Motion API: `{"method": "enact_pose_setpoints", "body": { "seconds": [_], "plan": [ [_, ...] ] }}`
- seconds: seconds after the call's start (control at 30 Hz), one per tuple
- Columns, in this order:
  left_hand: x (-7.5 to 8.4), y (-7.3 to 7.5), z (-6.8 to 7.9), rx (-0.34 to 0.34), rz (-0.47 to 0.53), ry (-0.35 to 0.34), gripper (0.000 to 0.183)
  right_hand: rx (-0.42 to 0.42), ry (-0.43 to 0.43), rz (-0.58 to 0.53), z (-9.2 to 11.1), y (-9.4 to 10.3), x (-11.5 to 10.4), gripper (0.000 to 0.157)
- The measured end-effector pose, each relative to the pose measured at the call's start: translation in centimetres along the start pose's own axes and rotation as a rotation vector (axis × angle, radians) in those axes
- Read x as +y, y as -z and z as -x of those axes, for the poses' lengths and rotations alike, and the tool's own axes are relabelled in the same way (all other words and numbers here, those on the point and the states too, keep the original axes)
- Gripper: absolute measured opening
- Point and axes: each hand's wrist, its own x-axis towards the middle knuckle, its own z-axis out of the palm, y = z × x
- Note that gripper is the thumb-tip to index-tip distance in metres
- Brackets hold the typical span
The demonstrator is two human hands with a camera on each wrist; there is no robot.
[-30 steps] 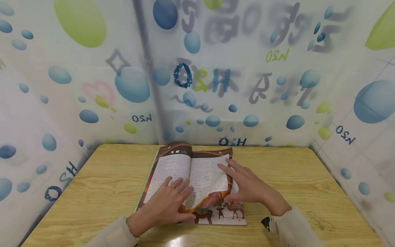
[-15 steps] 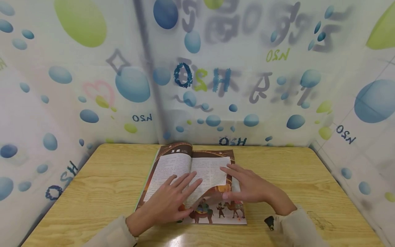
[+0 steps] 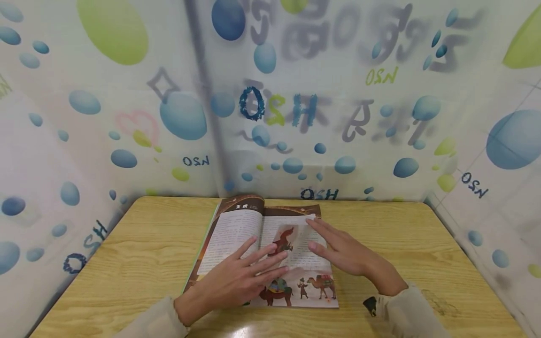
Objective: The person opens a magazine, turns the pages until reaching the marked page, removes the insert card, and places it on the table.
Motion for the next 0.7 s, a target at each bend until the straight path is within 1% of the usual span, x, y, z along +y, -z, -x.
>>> {"method": "enact_pose_setpoints", "body": {
  "seconds": [0.1, 0.2, 0.3, 0.4, 0.53, 0.67, 0.7],
  "plan": [
    [0.0, 0.1, 0.0, -0.038, -0.022, -0.011, 0.071, 0.020, -0.014, 0.015, 0.1, 0.0, 0.1, 0.063],
    [0.0, 0.2, 0.0, -0.089, -0.034, -0.011, 0.071, 0.022, -0.052, 0.021, 0.2, 0.0, 0.3, 0.068],
    [0.0, 0.2, 0.0, -0.122, -0.028, 0.002, 0.069, 0.016, -0.092, 0.031, 0.3, -0.1, 0.7, 0.073],
    [0.0, 0.2, 0.0, -0.148, -0.022, 0.024, 0.063, 0.004, -0.123, 0.063, 0.3, -0.5, 1.2, 0.077],
    [0.0, 0.2, 0.1, -0.176, -0.020, 0.050, 0.052, -0.047, -0.135, 0.146, 0.5, -1.2, 1.9, 0.083],
    [-0.2, 0.1, 0.3, -0.180, -0.011, 0.058, 0.047, -0.121, -0.118, 0.183, 0.6, -1.8, 2.1, 0.088],
    [-0.2, 0.1, 0.3, -0.180, -0.007, 0.059, 0.046, -0.134, -0.101, 0.187, 0.7, -1.9, 2.1, 0.089]
  ]
}}
